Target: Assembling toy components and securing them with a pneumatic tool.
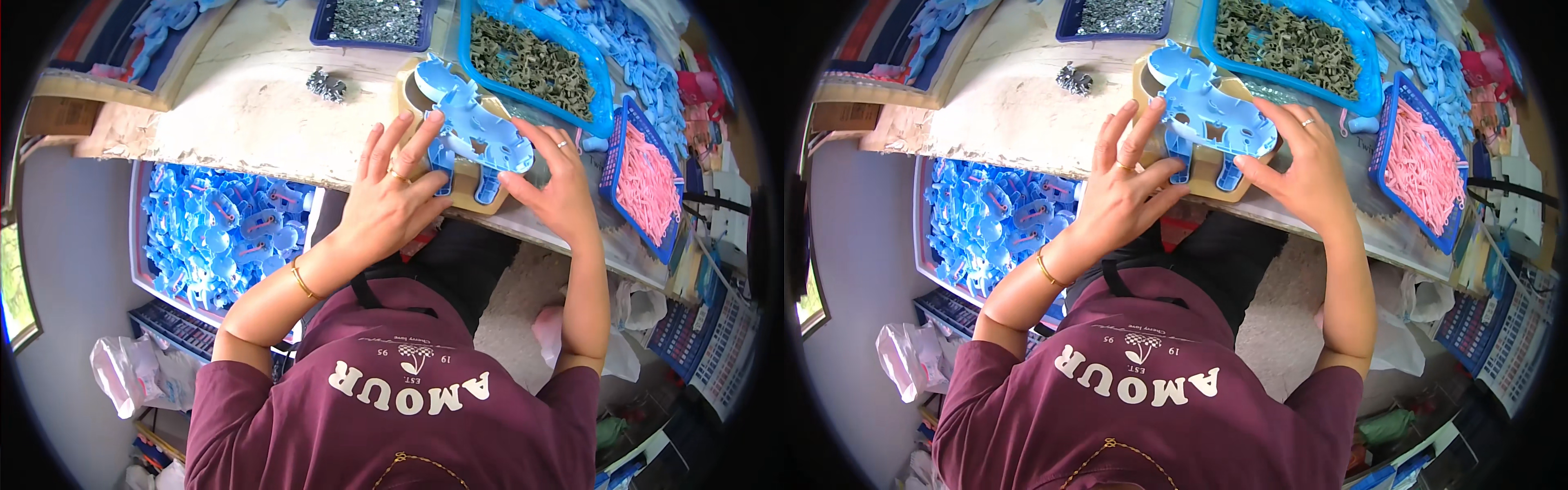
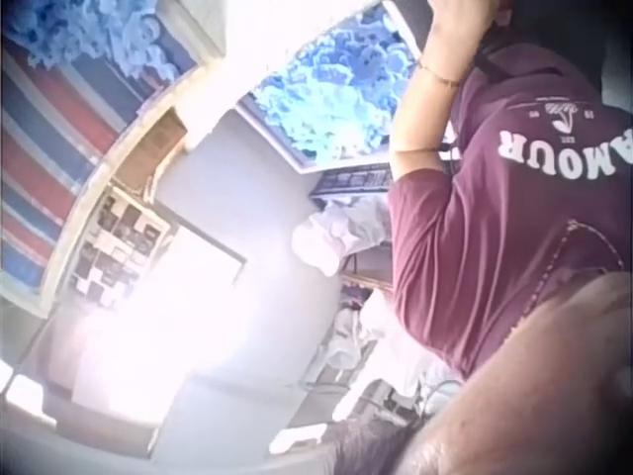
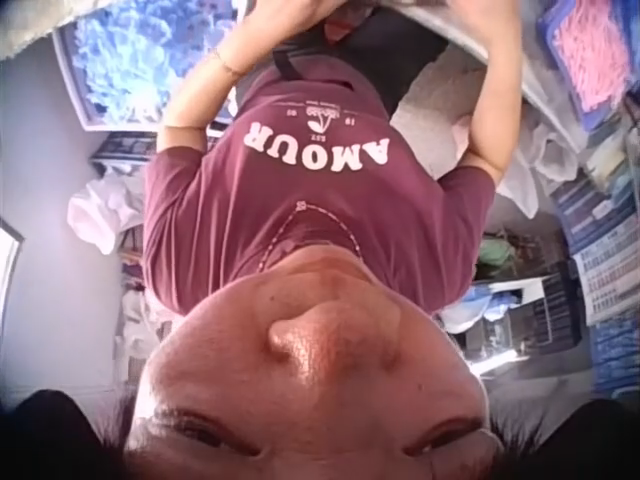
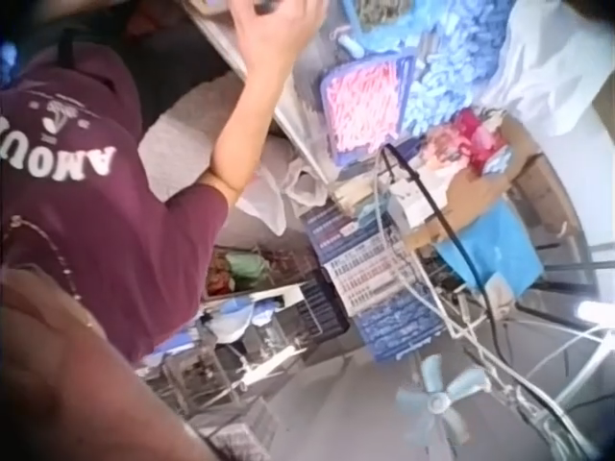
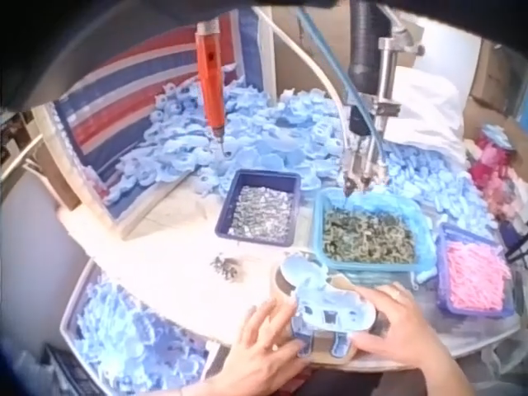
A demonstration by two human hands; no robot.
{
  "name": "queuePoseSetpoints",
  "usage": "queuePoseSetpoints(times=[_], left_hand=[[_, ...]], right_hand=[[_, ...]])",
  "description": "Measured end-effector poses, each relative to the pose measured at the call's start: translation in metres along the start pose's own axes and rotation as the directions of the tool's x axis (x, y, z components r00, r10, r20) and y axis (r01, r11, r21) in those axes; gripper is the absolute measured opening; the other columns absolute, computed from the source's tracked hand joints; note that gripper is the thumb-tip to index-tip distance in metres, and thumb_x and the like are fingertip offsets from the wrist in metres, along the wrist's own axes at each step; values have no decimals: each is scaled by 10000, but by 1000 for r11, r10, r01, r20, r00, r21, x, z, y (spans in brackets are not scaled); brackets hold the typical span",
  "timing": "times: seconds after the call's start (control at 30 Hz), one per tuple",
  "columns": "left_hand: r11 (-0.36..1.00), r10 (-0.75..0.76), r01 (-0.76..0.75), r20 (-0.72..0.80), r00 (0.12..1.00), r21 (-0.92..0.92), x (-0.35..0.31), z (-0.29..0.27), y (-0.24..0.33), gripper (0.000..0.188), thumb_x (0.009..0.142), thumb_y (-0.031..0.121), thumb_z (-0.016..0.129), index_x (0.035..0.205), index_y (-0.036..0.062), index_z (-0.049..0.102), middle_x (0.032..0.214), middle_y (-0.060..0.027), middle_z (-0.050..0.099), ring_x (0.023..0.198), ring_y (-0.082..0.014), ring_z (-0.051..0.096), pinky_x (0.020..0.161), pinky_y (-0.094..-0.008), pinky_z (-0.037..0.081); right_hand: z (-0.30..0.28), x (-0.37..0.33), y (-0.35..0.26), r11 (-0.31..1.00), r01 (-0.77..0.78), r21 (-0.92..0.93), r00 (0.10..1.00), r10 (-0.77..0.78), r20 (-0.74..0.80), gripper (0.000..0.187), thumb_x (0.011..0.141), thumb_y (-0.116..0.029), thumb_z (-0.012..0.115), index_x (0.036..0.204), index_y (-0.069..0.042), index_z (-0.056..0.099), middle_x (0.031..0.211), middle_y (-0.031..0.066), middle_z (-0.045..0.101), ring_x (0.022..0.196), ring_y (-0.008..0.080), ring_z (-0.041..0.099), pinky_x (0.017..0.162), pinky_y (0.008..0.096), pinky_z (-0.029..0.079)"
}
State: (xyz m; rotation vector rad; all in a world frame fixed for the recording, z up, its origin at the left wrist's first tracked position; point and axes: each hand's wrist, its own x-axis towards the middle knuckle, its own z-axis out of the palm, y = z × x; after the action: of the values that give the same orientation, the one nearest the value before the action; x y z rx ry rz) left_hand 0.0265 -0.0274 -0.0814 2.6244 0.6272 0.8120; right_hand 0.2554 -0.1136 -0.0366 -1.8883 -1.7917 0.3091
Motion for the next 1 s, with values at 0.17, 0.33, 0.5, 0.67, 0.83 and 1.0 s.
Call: queuePoseSetpoints(times=[0.17, 0.33, 0.5, 0.67, 0.83, 1.0], left_hand=[[1000, -1, 1, -7, 1000, -14, -6, 10, 3, 208, 715, 265, 750, 775, 138, 597, 1539, -112, 247, 1401, -345, 231, 1132, -558, 183], [1000, 11, -11, -20, 1000, 5, -8, 6, 4, 184, 720, 229, 766, 829, 160, 635, 1524, -100, 279, 1401, -348, 219, 1136, -551, 179], [997, 53, -57, -78, 996, -55, -10, 2, -1, 180, 753, 149, 723, 856, 96, 585, 1479, -147, 339, 1310, -365, 357, 1061, -500, 336], [691, -310, 176, -67, 948, -701, -46, -34, 0, 126, 938, 55, 551, 981, 28, 436, 1419, -235, 391, 1149, -303, 544, 881, -353, 464], [-193, -851, -143, 94, 516, -971, -82, -84, -19, 172, 990, 187, 406, 991, 27, 469, 1236, -195, 558, 961, -205, 608, 900, -320, 494], [36, -996, -310, -59, 65, -950, -191, -121, -72, 357, 948, 221, 325, 1032, -59, 529, 1101, -202, 630, 1007, -275, 616, 884, -365, 500]], right_hand=[[2, -1, 0, 999, -36, 41, 999, 36, -4, 578, 713, -155, 750, 1254, -55, 573, 1136, 111, 589, 1068, 275, 546, 928, 370, 416], [-1, -3, 1, 992, -70, 109, 997, 71, -5, 556, 730, -170, 749, 1245, -47, 576, 1121, 111, 594, 1048, 264, 555, 921, 360, 422], [-2, 2, 6, 968, -131, 213, 991, 124, 47, 541, 738, -165, 755, 1230, -28, 577, 1098, 133, 594, 1032, 267, 567, 921, 355, 428], [10, 6, 4, 997, -23, 77, 996, 17, 84, 556, 783, -107, 705, 1301, -13, 526, 1230, 152, 561, 1132, 280, 532, 980, 358, 401], [8, -13, 35, 990, -64, 124, 995, 53, 86, 533, 852, -40, 629, 1359, -20, 464, 1282, 133, 462, 1147, 246, 509, 969, 348, 413], [3, -4, 23, 997, -38, -61, 989, 47, 142, 567, 829, -51, 687, 1348, -8, 462, 1287, 206, 509, 1093, 320, 554, 923, 396, 477]])
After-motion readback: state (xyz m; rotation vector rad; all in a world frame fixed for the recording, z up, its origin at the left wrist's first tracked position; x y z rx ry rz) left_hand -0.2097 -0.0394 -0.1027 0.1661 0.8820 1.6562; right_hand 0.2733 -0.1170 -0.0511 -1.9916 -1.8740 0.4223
